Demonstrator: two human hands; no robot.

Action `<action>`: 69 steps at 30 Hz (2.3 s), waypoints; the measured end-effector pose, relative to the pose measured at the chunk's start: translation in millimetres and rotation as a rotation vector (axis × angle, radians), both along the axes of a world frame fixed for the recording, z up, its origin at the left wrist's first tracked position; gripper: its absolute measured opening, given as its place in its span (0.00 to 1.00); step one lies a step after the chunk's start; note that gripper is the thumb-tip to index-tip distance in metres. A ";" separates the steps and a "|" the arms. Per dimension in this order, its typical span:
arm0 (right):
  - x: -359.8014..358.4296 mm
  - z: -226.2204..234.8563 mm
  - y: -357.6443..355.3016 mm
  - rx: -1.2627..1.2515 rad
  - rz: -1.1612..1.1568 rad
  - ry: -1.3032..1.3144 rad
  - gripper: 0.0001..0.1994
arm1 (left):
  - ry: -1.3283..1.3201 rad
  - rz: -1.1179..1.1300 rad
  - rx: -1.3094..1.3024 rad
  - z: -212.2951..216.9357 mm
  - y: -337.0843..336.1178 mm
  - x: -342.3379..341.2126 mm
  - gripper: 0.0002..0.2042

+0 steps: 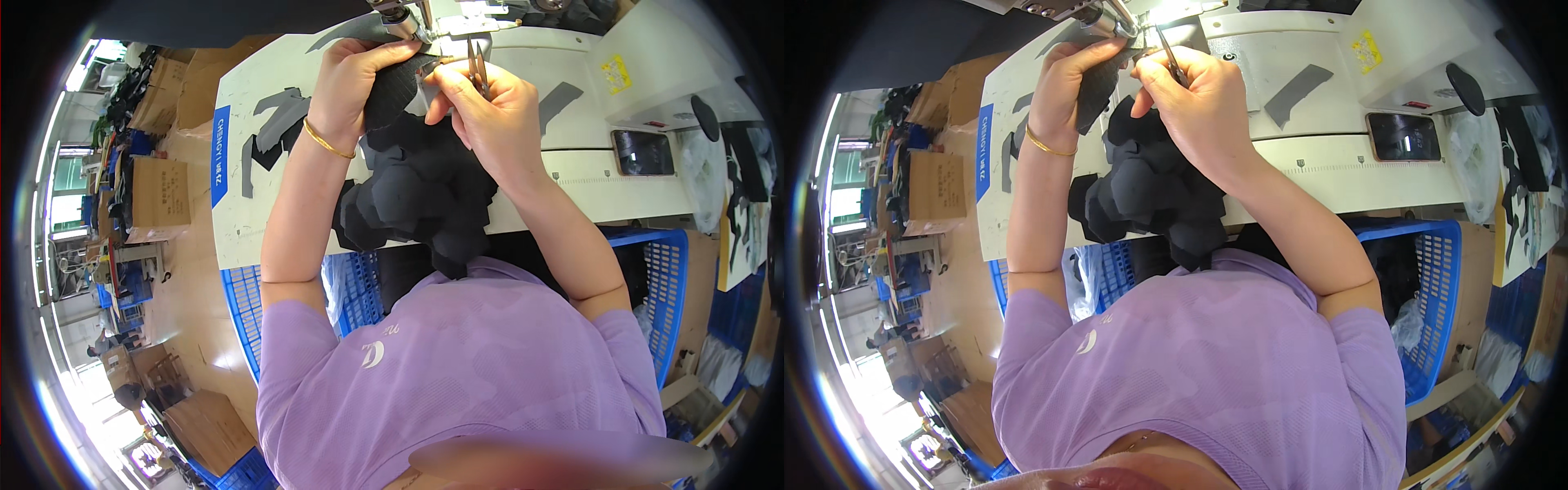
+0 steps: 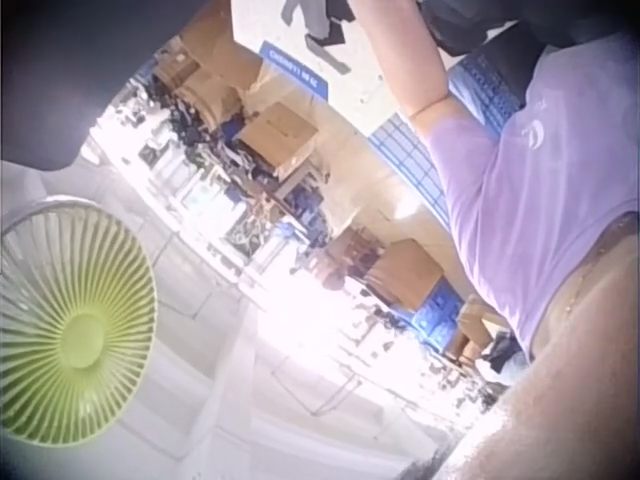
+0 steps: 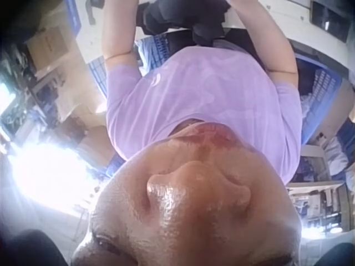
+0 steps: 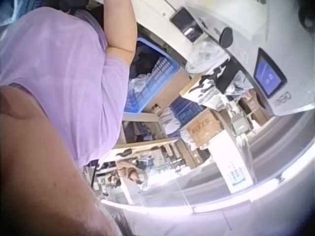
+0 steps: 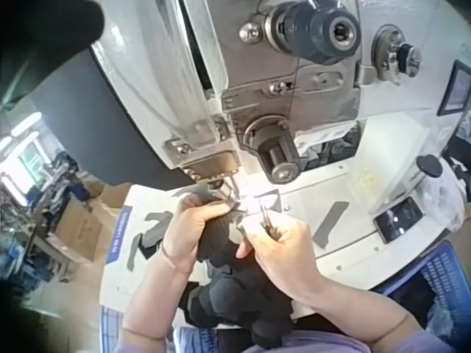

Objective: Sewing fabric pieces together using an industrial sewing machine.

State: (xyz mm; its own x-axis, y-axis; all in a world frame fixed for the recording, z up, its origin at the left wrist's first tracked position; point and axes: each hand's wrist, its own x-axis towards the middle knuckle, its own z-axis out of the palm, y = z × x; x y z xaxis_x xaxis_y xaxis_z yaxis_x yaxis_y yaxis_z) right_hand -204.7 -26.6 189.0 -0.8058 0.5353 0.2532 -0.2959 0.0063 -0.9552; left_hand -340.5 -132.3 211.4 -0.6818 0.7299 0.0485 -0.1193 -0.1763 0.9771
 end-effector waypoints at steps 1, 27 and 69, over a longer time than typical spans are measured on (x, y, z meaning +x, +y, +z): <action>0.5 0.8 -0.4 -0.014 -0.019 -0.012 0.09 | -0.006 -0.008 0.003 -0.1 1.0 -1.5 0.06; 8.3 -14.8 -5.6 -0.010 0.119 -0.102 0.08 | 0.048 0.079 -0.021 12.9 16.3 -5.9 0.11; 29.2 -22.3 -20.2 1.220 -0.234 -0.120 0.13 | 0.527 0.485 0.068 -50.4 -46.8 76.3 0.06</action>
State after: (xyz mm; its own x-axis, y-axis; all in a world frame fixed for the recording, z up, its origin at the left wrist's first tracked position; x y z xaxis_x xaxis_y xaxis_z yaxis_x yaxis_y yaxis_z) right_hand -175.5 -46.8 166.7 -0.7751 0.1364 0.6169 -0.0797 0.9475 -0.3097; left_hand -264.2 -179.1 161.0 -0.8022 0.3342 0.4948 0.4723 -0.1519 0.8683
